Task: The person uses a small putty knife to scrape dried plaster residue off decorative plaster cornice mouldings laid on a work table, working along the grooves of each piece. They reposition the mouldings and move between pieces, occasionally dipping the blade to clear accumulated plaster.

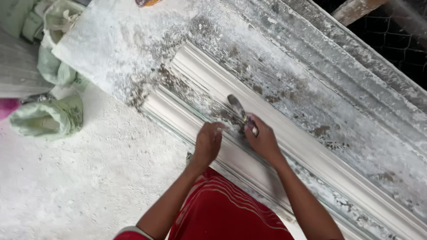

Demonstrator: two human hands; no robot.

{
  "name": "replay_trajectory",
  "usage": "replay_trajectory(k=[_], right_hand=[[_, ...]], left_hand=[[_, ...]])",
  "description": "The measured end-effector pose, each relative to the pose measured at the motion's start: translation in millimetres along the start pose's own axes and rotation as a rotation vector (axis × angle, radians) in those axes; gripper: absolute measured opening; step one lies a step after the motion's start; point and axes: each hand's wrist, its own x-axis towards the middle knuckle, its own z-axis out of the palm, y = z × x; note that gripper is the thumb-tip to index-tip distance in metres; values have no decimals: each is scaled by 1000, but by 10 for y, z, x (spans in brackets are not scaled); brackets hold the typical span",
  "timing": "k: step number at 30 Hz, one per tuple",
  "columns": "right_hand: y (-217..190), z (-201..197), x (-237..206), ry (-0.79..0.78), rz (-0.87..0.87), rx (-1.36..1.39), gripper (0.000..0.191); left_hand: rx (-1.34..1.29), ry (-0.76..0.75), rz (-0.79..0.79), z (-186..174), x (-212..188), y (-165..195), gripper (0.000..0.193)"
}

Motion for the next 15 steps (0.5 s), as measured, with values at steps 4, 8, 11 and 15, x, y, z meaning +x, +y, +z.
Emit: replay_trajectory(k=[4, 8, 11, 15], right_hand=[[-208, 33, 654, -40, 236, -80, 47], [-279, 138, 1002, -112, 340, -163, 47], [-261, 230, 1148, -135, 339, -231, 46], [-194, 256, 1326, -117, 254, -286, 45]], left_hand=[[135, -195, -158, -529, 904, -384, 47], [556, -158, 57, -484, 1335, -563, 64], [542, -240, 178, -268, 1462, -587, 61], [661, -264, 245, -87, 1632, -655, 56]])
